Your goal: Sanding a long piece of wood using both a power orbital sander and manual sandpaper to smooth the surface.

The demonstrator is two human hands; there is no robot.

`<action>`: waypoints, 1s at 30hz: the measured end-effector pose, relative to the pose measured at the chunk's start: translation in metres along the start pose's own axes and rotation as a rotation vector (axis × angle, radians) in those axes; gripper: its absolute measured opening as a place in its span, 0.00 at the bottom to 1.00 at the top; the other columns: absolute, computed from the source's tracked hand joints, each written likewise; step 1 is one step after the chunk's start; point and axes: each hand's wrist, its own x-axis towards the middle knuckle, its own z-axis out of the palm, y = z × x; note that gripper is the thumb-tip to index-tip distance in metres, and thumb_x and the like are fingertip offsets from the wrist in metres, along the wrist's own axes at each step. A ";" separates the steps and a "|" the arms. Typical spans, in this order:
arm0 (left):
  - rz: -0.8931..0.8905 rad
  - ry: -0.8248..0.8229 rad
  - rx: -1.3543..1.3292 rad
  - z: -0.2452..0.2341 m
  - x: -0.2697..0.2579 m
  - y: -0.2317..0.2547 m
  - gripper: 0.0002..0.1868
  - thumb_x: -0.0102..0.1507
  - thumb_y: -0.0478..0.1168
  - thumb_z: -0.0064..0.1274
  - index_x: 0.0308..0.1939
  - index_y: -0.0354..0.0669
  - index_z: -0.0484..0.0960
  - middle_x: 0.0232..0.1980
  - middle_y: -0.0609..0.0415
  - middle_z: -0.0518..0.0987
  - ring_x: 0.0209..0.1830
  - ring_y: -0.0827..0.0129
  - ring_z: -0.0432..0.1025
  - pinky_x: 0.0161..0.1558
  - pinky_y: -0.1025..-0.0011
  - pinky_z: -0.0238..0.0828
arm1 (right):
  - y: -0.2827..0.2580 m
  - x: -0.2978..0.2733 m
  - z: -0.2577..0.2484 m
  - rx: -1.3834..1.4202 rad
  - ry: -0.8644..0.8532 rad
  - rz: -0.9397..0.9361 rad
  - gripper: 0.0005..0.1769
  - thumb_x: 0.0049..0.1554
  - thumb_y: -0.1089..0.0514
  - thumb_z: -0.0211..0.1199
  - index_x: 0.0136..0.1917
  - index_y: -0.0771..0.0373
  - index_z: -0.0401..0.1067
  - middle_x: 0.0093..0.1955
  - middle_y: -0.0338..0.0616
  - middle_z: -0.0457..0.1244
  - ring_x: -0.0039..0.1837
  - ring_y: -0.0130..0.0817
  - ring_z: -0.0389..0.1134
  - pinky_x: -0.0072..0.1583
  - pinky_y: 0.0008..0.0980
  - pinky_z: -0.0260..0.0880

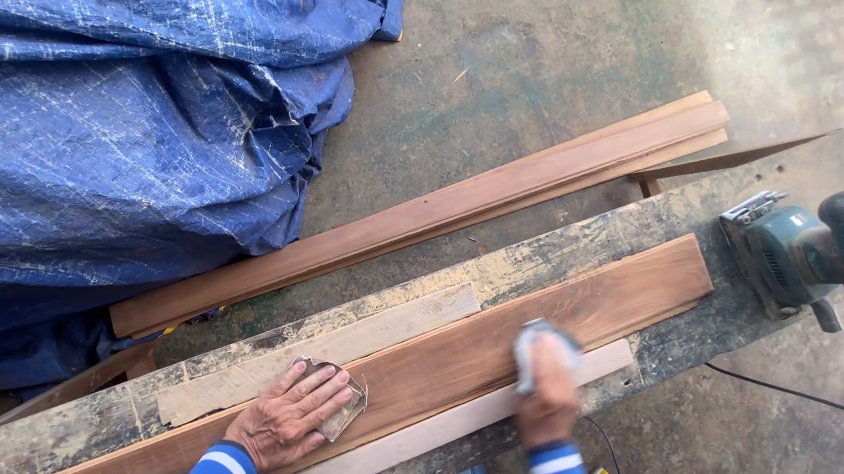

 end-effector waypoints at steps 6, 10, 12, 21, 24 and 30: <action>0.000 -0.002 -0.003 0.001 0.000 0.000 0.46 0.56 0.52 0.59 0.76 0.49 0.58 0.79 0.54 0.58 0.77 0.62 0.52 0.74 0.51 0.41 | -0.051 -0.028 -0.004 0.264 -0.171 -0.370 0.22 0.57 0.65 0.56 0.66 0.64 0.72 0.68 0.51 0.67 0.69 0.47 0.69 0.70 0.44 0.68; 0.001 -0.015 -0.016 0.000 -0.001 0.000 0.46 0.56 0.52 0.59 0.76 0.48 0.58 0.78 0.53 0.58 0.77 0.61 0.51 0.73 0.50 0.40 | 0.078 0.025 -0.017 0.058 -0.116 -0.160 0.21 0.60 0.62 0.59 0.66 0.66 0.74 0.64 0.54 0.68 0.59 0.43 0.73 0.61 0.41 0.74; 0.002 0.001 -0.015 0.001 0.000 -0.001 0.46 0.56 0.52 0.59 0.76 0.50 0.58 0.79 0.54 0.58 0.77 0.61 0.51 0.74 0.51 0.41 | 0.109 0.058 -0.027 -0.107 0.032 0.088 0.15 0.60 0.63 0.60 0.60 0.64 0.74 0.65 0.56 0.69 0.62 0.53 0.71 0.64 0.44 0.73; 0.034 0.034 0.014 0.001 0.000 0.001 0.45 0.54 0.50 0.59 0.75 0.47 0.61 0.78 0.51 0.60 0.77 0.60 0.53 0.73 0.50 0.42 | -0.091 -0.049 0.046 0.389 -0.255 -0.628 0.25 0.60 0.65 0.58 0.71 0.60 0.70 0.74 0.48 0.65 0.73 0.44 0.67 0.68 0.43 0.68; 0.000 0.001 0.006 -0.012 0.004 0.005 0.45 0.54 0.50 0.59 0.75 0.50 0.62 0.78 0.53 0.61 0.77 0.61 0.54 0.74 0.51 0.43 | 0.021 0.027 0.019 0.279 -0.211 -0.278 0.31 0.54 0.69 0.54 0.70 0.62 0.69 0.69 0.53 0.65 0.68 0.48 0.68 0.69 0.46 0.67; -0.003 -0.012 -0.014 -0.007 0.003 0.001 0.44 0.57 0.52 0.57 0.75 0.47 0.61 0.78 0.52 0.60 0.77 0.61 0.53 0.73 0.50 0.41 | 0.074 0.055 0.032 -0.139 -0.105 0.214 0.20 0.63 0.66 0.60 0.68 0.68 0.73 0.55 0.59 0.71 0.47 0.48 0.74 0.50 0.41 0.78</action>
